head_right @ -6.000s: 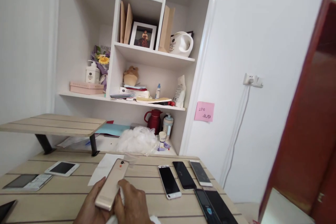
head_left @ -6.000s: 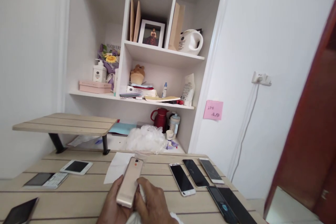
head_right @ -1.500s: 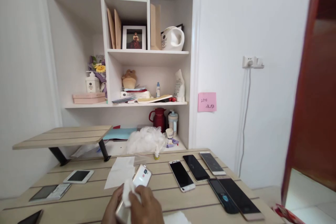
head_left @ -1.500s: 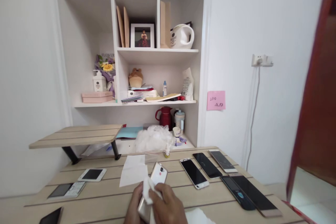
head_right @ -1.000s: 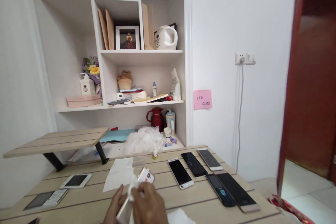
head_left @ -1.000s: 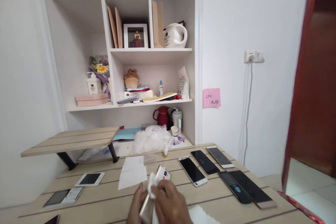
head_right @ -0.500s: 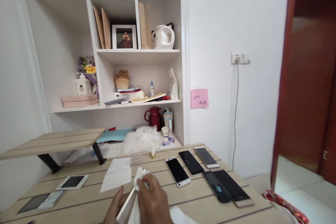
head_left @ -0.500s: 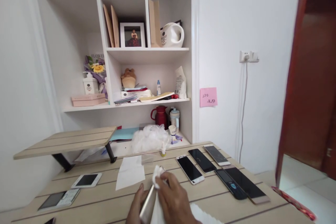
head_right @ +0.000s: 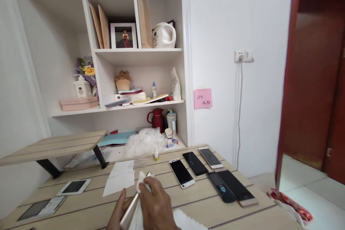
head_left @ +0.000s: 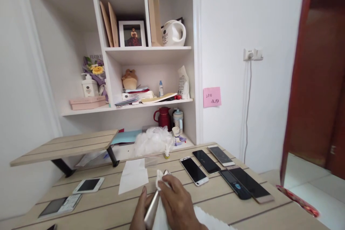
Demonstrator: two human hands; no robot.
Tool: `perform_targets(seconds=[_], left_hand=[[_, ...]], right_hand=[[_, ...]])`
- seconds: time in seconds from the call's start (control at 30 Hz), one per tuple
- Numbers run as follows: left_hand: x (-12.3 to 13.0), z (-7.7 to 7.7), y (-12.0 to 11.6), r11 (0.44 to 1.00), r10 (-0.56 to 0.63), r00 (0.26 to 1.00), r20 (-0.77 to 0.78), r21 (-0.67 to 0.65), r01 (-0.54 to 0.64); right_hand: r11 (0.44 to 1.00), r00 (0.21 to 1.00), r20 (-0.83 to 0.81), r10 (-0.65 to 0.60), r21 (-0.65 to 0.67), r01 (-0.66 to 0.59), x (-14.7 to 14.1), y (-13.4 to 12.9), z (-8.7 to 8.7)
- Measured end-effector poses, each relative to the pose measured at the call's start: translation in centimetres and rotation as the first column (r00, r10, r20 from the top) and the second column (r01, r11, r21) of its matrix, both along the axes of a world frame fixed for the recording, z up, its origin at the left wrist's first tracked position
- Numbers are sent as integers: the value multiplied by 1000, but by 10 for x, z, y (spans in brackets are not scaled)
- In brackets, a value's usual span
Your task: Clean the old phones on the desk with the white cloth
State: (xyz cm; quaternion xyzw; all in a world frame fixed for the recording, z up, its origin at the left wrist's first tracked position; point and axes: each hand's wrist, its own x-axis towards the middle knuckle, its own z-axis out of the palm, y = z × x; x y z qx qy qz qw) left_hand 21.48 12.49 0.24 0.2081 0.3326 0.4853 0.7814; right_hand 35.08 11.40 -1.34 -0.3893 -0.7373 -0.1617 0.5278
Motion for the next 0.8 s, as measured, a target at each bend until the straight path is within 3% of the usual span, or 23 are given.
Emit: perform_targets(seconds=[0.2, 0.3, 0.43, 0.57, 0.67, 0.8], left_hand=[[-11, 0, 1, 999, -28, 999, -33, -36, 26], [-14, 0, 2, 1000, -19, 1000, -23, -2, 19], [-6, 1, 1, 999, -21, 1000, -8, 43, 21], [-6, 4, -2, 999, -4, 994, -109, -37, 0], [-8, 4, -3, 998, -6, 997, -71, -62, 2], [-8, -1, -3, 999, -4, 995, -96, 35, 8]], right_hand=[[996, 996, 58, 72, 56, -75, -29, 0, -22], [991, 988, 129, 89, 85, -100, -23, -1, -10], [997, 999, 39, -2, 72, -1, 2, -2, 10], [987, 991, 124, 52, 142, -70, -12, -5, 6], [987, 973, 210, 97, 108, -122, -22, -7, 4], [998, 994, 103, 35, 45, -40, 1, -5, 13]])
